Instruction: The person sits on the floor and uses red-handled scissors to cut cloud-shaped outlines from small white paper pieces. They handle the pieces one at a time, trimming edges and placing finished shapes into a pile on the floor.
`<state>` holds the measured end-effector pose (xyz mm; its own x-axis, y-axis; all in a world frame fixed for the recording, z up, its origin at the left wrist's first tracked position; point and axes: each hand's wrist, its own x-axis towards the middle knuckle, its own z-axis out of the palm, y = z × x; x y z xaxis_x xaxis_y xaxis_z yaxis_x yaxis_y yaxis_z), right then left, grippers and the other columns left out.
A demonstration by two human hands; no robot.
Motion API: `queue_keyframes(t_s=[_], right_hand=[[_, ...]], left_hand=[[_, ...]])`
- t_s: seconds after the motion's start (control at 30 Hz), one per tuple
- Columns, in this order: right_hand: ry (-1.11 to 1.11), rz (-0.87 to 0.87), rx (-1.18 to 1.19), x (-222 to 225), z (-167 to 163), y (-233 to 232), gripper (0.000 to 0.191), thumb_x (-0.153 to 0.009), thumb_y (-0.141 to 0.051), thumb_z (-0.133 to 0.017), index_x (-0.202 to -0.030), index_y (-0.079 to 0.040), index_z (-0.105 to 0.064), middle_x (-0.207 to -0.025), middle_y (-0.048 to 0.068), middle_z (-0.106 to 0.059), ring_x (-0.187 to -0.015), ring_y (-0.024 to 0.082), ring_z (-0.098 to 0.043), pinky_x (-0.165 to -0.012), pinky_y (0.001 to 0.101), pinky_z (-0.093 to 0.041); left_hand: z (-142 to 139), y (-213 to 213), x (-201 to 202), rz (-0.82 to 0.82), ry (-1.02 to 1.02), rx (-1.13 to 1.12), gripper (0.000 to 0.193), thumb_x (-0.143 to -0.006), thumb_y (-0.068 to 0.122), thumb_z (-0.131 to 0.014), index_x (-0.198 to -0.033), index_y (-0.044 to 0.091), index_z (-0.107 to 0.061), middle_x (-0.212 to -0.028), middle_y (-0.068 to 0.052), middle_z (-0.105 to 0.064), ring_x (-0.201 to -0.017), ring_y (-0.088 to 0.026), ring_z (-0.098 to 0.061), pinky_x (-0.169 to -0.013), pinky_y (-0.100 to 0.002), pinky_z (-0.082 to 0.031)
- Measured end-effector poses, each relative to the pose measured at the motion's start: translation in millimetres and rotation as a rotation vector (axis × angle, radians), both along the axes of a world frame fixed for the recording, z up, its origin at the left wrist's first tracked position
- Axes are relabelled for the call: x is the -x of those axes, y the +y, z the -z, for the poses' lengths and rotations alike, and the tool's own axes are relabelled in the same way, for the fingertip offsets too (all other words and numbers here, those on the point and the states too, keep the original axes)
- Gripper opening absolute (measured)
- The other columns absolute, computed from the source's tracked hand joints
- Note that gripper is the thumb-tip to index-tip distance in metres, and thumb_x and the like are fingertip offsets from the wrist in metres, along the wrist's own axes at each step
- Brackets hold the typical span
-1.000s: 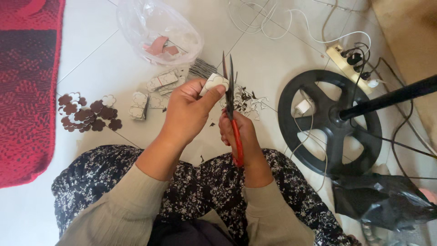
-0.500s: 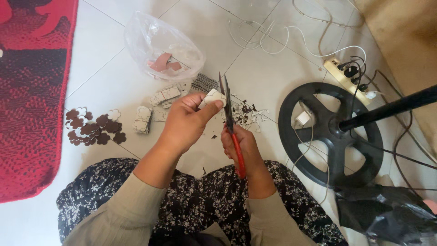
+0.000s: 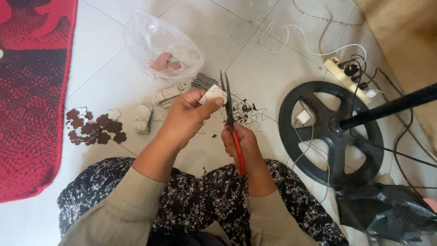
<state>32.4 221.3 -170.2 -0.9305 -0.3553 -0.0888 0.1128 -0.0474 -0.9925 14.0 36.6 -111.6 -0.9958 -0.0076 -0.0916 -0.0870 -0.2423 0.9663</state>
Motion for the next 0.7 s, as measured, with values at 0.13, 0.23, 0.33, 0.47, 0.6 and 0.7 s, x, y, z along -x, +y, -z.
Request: queue_keyframes(t_s=[0.13, 0.23, 0.33, 0.47, 0.6, 0.7], right_hand=[[0.034, 0.071, 0.027, -1, 3, -7, 0.036, -0.099, -0.04, -0.064, -0.1, -0.005, -0.059, -0.071, -0.003, -0.051, -0.057, 0.006, -0.047, -0.05, 0.021, -0.038], [0.036, 0.093, 0.03, -3, 4, -9, 0.034, -0.099, -0.039, -0.063, -0.102, -0.005, -0.058, -0.071, -0.003, -0.051, -0.056, 0.005, -0.046, -0.049, 0.0209, -0.038], [0.005, 0.1, 0.049, -2, 6, -10, 0.032, -0.099, -0.036, -0.063, -0.105, -0.005, -0.058, -0.071, -0.003, -0.051, -0.057, 0.005, -0.046, -0.05, 0.0209, -0.04], [0.027, 0.045, 0.038, 1, 10, -5, 0.03, -0.101, -0.033, -0.061, -0.107, -0.004, -0.057, -0.076, -0.002, -0.053, -0.061, 0.005, -0.049, -0.053, 0.0207, -0.043], [0.03, 0.014, 0.063, 4, 12, -3, 0.03, -0.102, -0.032, -0.06, -0.111, -0.004, -0.057, -0.08, -0.002, -0.053, -0.063, 0.006, -0.05, -0.055, 0.0207, -0.044], [0.011, 0.015, 0.064, 4, 10, -4, 0.032, -0.101, -0.034, -0.06, -0.113, -0.004, -0.057, -0.08, -0.002, -0.053, -0.063, 0.005, -0.049, -0.054, 0.0208, -0.043]], left_hand=[[17, 20, -6, -0.039, 0.025, -0.173, 0.022, -0.088, 0.02, -0.076, -0.106, 0.008, -0.073, -0.09, 0.005, -0.07, -0.081, -0.003, -0.058, -0.074, -0.022, -0.046], [24, 33, -6, -0.114, 0.031, -0.217, 0.024, -0.09, 0.023, -0.076, -0.107, 0.006, -0.073, -0.092, 0.004, -0.072, -0.083, -0.004, -0.059, -0.076, -0.022, -0.047], [22, 38, -3, -0.194, 0.033, -0.188, 0.024, -0.092, 0.022, -0.075, -0.108, 0.004, -0.075, -0.092, 0.003, -0.071, -0.081, -0.004, -0.058, -0.074, -0.023, -0.045], [15, 32, -5, -0.154, 0.158, -0.19, 0.022, -0.093, 0.016, -0.071, -0.109, 0.001, -0.074, -0.099, 0.002, -0.075, -0.087, -0.003, -0.065, -0.08, -0.021, -0.052], [10, 28, -7, -0.129, 0.143, -0.079, 0.019, -0.095, 0.013, -0.07, -0.108, 0.0, -0.075, -0.092, 0.002, -0.073, -0.079, -0.002, -0.061, -0.071, -0.021, -0.05], [6, 25, -7, -0.118, 0.114, -0.015, 0.017, -0.095, 0.012, -0.071, -0.105, 0.0, -0.076, -0.087, 0.002, -0.072, -0.075, -0.002, -0.058, -0.066, -0.021, -0.047]])
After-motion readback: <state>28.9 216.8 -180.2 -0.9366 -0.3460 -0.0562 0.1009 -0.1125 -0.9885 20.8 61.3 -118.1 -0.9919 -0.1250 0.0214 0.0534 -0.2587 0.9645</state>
